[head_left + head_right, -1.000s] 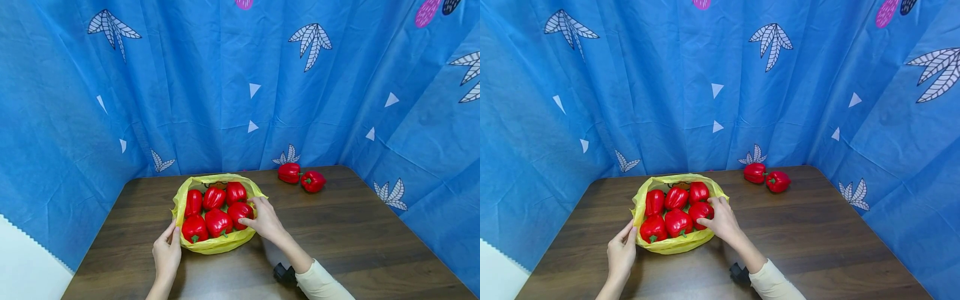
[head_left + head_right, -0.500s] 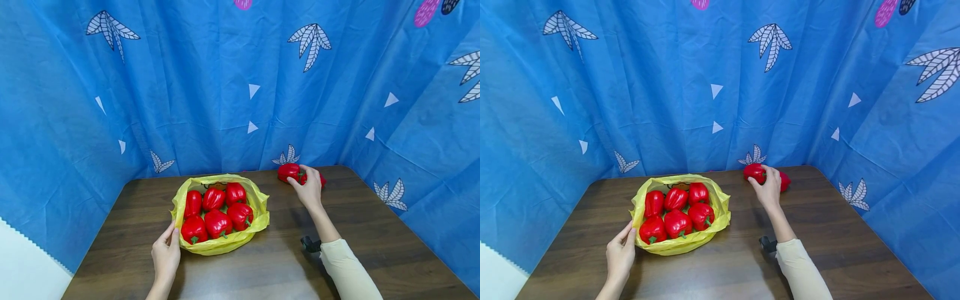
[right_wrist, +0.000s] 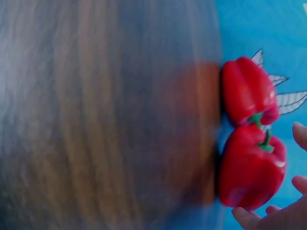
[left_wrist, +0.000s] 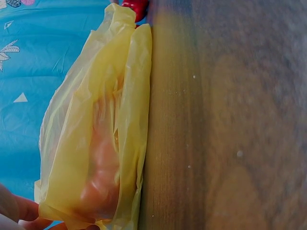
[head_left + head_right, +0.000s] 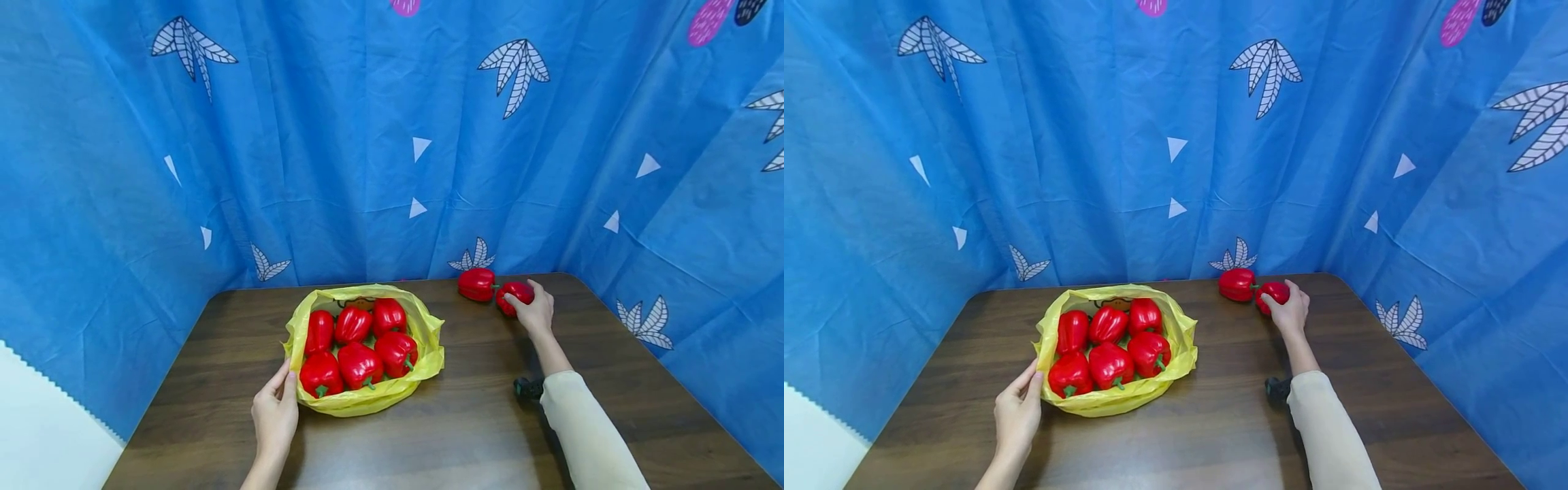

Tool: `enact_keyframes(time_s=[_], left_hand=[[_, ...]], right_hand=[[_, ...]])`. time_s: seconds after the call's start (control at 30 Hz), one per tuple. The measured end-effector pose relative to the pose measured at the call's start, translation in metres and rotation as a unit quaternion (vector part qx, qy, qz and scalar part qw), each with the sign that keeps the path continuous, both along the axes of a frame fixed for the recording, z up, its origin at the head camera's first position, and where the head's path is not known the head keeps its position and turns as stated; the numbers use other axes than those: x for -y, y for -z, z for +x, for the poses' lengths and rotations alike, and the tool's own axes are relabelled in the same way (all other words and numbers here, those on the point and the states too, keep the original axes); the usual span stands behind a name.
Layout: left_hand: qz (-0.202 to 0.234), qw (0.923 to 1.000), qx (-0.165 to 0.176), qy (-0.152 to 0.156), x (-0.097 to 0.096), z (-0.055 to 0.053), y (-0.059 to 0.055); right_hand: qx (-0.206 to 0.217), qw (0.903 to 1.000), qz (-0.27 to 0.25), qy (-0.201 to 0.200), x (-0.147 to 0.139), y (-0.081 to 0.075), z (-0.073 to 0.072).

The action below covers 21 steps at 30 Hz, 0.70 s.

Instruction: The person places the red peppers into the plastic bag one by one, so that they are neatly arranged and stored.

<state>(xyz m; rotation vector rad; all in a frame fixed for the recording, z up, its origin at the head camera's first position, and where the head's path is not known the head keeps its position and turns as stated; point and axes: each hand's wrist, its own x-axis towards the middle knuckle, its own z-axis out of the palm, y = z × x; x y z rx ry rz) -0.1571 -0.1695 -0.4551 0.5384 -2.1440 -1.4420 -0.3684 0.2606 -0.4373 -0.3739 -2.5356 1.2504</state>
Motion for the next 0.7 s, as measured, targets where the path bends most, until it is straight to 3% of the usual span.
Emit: enact_keyframes(time_s=[0.2, 0.7], left_hand=[[-0.004, 1.0000, 0.005, 0.002, -0.001, 0.000, -0.001], [-0.011, 0.9999, 0.003, 0.002, 0.000, -0.001, 0.000]], right_hand=[[0.036, 0.9985, -0.041, 0.007, -0.007, 0.011, -0.004], [0.019, 0.9971, -0.072, 0.016, -0.011, 0.024, -0.009]])
